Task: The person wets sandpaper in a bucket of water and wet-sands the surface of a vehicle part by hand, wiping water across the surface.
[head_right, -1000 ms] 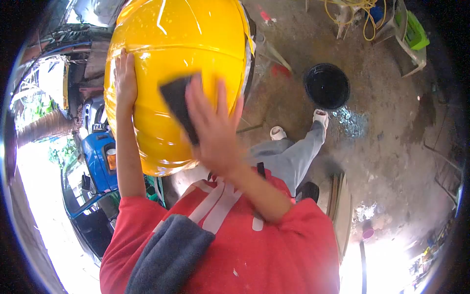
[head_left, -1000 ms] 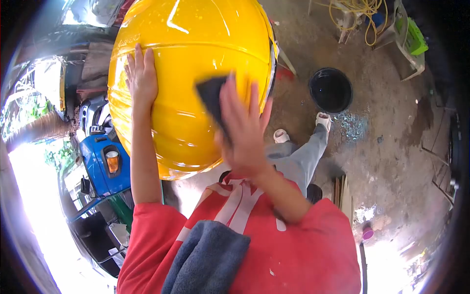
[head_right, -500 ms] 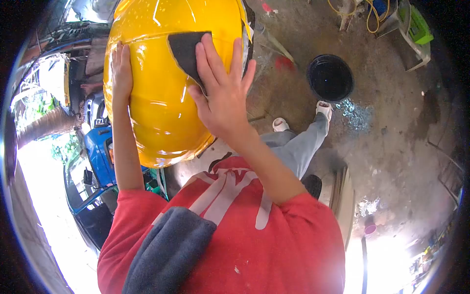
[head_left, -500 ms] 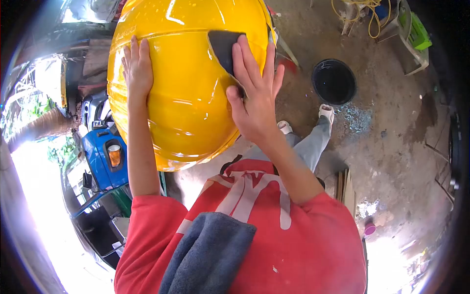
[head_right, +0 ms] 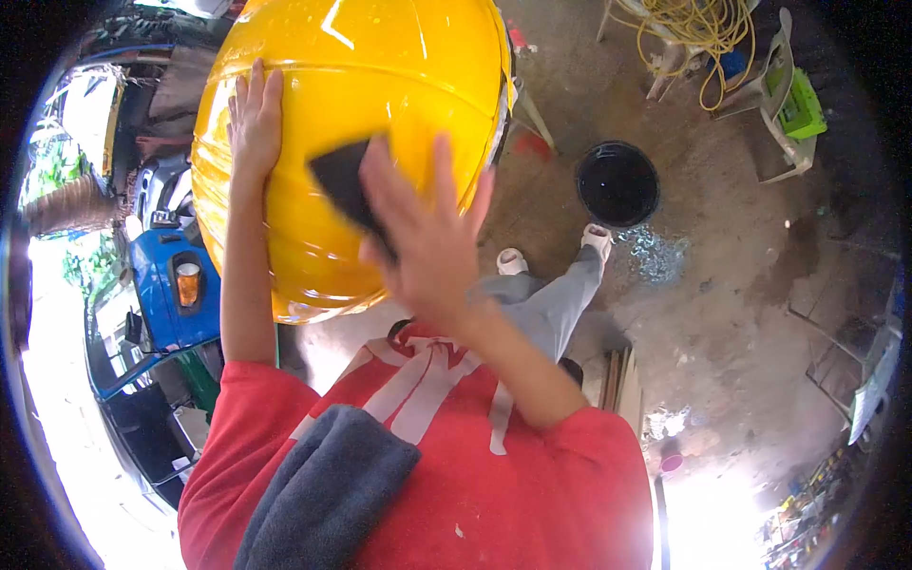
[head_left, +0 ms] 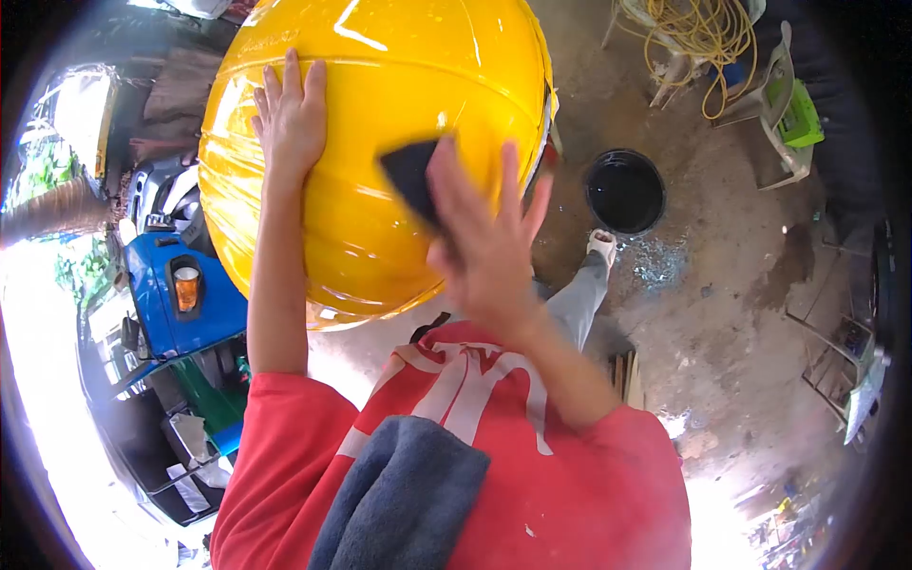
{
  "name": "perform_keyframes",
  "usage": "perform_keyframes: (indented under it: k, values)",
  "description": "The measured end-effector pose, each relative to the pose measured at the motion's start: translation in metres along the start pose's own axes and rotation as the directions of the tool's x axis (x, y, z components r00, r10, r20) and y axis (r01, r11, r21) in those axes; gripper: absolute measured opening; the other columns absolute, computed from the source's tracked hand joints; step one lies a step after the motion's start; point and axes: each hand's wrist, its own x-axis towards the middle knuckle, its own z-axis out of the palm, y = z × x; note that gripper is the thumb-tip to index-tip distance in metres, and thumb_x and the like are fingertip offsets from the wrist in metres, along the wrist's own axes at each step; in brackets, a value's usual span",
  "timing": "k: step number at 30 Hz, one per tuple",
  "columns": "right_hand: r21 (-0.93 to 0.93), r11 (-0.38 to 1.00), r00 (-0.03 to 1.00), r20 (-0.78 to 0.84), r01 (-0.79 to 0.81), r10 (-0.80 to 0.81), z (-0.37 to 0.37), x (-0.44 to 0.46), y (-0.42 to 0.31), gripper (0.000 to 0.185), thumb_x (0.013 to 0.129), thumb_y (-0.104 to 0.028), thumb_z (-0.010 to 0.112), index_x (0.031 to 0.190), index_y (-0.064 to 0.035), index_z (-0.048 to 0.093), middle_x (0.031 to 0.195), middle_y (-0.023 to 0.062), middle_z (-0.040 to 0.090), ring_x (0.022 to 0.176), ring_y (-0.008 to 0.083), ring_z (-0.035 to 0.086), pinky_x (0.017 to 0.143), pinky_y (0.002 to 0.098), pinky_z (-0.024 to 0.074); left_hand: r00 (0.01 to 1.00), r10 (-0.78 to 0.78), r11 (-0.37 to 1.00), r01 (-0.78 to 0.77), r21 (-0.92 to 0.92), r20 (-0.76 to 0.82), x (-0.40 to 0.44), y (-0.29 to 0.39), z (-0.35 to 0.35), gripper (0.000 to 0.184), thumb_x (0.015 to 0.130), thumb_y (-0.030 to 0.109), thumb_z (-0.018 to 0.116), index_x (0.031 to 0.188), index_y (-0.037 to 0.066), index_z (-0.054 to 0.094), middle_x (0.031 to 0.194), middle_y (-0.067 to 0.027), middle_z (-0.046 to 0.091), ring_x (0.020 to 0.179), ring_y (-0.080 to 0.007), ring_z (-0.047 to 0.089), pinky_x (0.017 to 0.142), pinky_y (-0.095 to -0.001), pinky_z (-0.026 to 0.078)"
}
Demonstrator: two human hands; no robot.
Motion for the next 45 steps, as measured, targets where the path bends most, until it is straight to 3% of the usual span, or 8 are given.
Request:
perform_keyframes:
  k: [11, 15, 17, 20, 22, 28, 32, 45]
  values:
    - [-0.012, 0.999, 0.979, -0.2, -0.045, 0.042, -0.007, 0.047, 0.019, 0.06, 0.094, -0.03, 0.054, 0.152, -0.0168, 0.046, 0.161, -0.0013, 0.04, 0.153, 0.0419, 0.019, 0.117, 0.0663, -0.0068, 0.999, 0.029, 0.998, -0.026, 0.062, -0.042, -0.002, 0.002, 0.006, 0.076, 0.098, 0.066, 0.036, 0.16, 0.022, 0.03, 0.165, -0.0242, 0.02, 0.151, -0.0481, 0.017, 0.121, -0.0613, 0.012]
    - [-0.176, 0.983, 0.997, -0.051, 0.053, -0.063, -0.026, 0.01, 0.014, 0.065, 0.09, -0.019, 0.063, 0.153, -0.0144, 0.044, 0.156, -0.0006, 0.046, 0.152, 0.0407, 0.024, 0.116, 0.0697, 0.0055, 0.999, -0.015, 0.995, 0.018, 0.1, -0.029, -0.008, 0.017, -0.004, 0.078, 0.097, 0.067, 0.036, 0.16, 0.021, 0.032, 0.165, -0.0244, 0.021, 0.151, -0.0481, 0.019, 0.121, -0.0603, 0.013]
    - [0.011, 0.993, 0.95, -0.289, -0.116, 0.114, -0.042, 0.017, 0.055, 0.061, 0.095, -0.02, 0.061, 0.153, -0.0094, 0.043, 0.153, 0.0073, 0.05, 0.149, 0.0349, 0.032, 0.122, 0.0554, 0.0083, 0.997, -0.073, 0.996, 0.073, -0.047, -0.009, -0.012, 0.033, -0.02, 0.076, 0.097, 0.065, 0.041, 0.159, 0.021, 0.033, 0.164, -0.0249, 0.021, 0.151, -0.0475, 0.02, 0.121, -0.0601, 0.015]
    - [0.592, 0.761, 0.899, -0.134, -0.265, 0.417, -0.056, -0.008, 0.093, 0.06, 0.107, -0.041, 0.047, 0.141, 0.0078, 0.046, 0.136, 0.0167, 0.056, 0.121, 0.0218, 0.055, 0.105, 0.0376, 0.0417, 0.991, 0.127, 0.992, -0.126, 0.01, -0.043, -0.045, 0.026, -0.009, 0.07, 0.099, 0.057, 0.047, 0.157, 0.021, 0.036, 0.164, -0.0237, 0.023, 0.151, -0.0456, 0.022, 0.12, -0.0598, 0.018]
    - [0.656, 0.745, 0.879, -0.278, -0.121, 0.388, -0.035, -0.008, 0.07, 0.058, 0.106, -0.034, 0.051, 0.146, 0.0081, 0.042, 0.145, 0.0189, 0.053, 0.133, 0.0274, 0.05, 0.113, 0.04, 0.0351, 0.976, 0.216, 0.976, -0.216, -0.014, -0.042, -0.104, 0.08, -0.039, 0.064, 0.099, 0.047, 0.055, 0.155, 0.022, 0.04, 0.164, -0.0211, 0.026, 0.15, -0.0438, 0.024, 0.12, -0.0589, 0.02]
    - [0.102, 0.988, 0.939, -0.336, 0.117, -0.077, -0.002, 0.007, 0.066, 0.064, 0.088, -0.01, 0.063, 0.149, -0.0034, 0.045, 0.156, 0.0162, 0.044, 0.147, 0.0397, 0.035, 0.12, 0.0507, 0.0239, 0.751, 0.623, 0.774, -0.632, -0.033, 0.22, -0.115, 0.076, -0.078, 0.057, 0.1, 0.032, 0.054, 0.155, 0.021, 0.043, 0.167, -0.0143, 0.024, 0.153, -0.0372, 0.022, 0.122, -0.0542, 0.019]
    - [-0.065, 0.959, 0.958, -0.065, 0.274, -0.278, -0.005, -0.007, 0.069, 0.074, 0.076, -0.015, 0.068, 0.148, -0.0105, 0.051, 0.16, 0.0032, 0.041, 0.152, 0.0406, 0.025, 0.119, 0.0624, 0.01, 0.942, 0.337, 0.924, -0.332, -0.189, -0.009, -0.066, -0.003, -0.048, 0.055, 0.103, 0.04, 0.043, 0.157, 0.027, 0.039, 0.166, -0.0165, 0.024, 0.153, -0.0369, 0.021, 0.124, -0.0511, 0.015]
    - [-0.119, 0.928, 0.936, 0.067, 0.352, -0.346, -0.026, 0.03, 0.072, 0.059, 0.091, -0.039, 0.058, 0.148, -0.0219, 0.053, 0.157, -0.0062, 0.047, 0.155, 0.0352, 0.02, 0.117, 0.0667, -0.0012, 0.975, 0.223, 0.958, -0.223, -0.179, -0.02, -0.066, 0.002, -0.046, 0.055, 0.103, 0.042, 0.038, 0.156, 0.029, 0.039, 0.165, -0.0189, 0.026, 0.152, -0.0379, 0.023, 0.123, -0.0506, 0.013]
